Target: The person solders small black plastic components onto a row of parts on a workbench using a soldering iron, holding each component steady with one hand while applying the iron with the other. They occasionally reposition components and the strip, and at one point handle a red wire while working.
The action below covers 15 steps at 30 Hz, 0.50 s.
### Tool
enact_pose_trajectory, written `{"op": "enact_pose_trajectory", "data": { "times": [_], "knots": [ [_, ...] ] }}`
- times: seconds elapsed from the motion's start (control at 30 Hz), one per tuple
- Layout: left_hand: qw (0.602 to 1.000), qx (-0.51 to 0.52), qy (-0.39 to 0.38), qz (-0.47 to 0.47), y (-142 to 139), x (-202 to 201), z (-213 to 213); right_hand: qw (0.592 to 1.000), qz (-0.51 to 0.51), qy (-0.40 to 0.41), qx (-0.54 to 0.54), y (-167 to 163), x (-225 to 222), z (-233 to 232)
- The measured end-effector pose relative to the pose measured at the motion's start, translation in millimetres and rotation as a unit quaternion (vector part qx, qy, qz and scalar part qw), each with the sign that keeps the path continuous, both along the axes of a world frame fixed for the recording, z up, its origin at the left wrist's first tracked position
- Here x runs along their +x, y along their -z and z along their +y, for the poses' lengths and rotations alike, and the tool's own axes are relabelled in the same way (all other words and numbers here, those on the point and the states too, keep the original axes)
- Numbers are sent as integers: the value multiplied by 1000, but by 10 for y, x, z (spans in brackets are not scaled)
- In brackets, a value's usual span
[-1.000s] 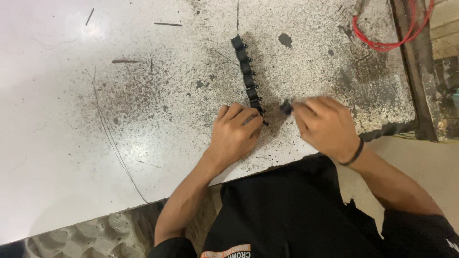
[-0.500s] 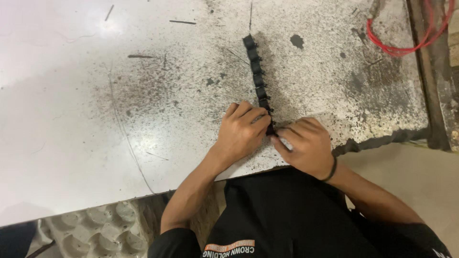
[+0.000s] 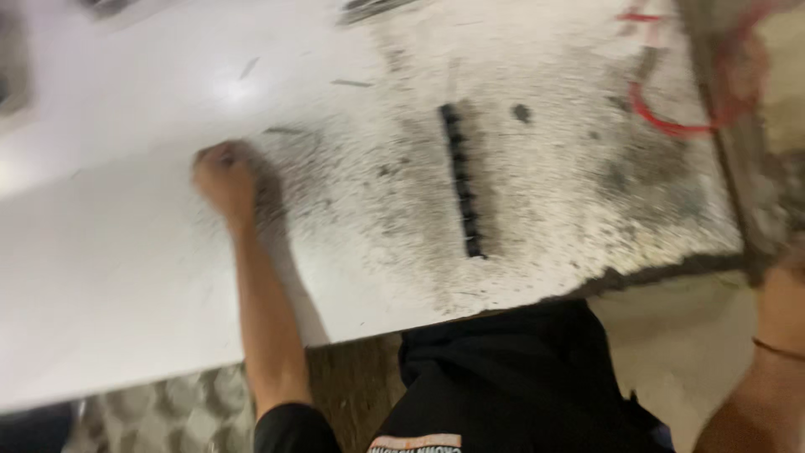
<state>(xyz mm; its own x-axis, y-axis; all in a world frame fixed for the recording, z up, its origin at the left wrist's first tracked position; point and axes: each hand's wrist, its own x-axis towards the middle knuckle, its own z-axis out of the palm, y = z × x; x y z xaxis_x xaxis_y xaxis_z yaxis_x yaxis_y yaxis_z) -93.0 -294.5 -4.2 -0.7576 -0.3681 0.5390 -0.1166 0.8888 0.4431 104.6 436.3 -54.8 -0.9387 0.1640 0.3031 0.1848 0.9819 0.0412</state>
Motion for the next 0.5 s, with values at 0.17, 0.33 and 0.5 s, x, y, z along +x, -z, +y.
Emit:
{"op": "enact_pose_trajectory", "data": {
  "times": [0.17, 0.33, 0.5],
  "knots": [
    [895, 428, 118, 30, -212, 220, 237, 989, 131, 65, 13, -190, 1, 125],
    [826, 522, 208, 42, -588, 688, 844, 971, 210, 48, -100, -491, -23, -113],
    [791, 476, 357, -145, -495, 1497, 1958, 955, 246, 25, -166, -777, 528, -534]
  ]
}}
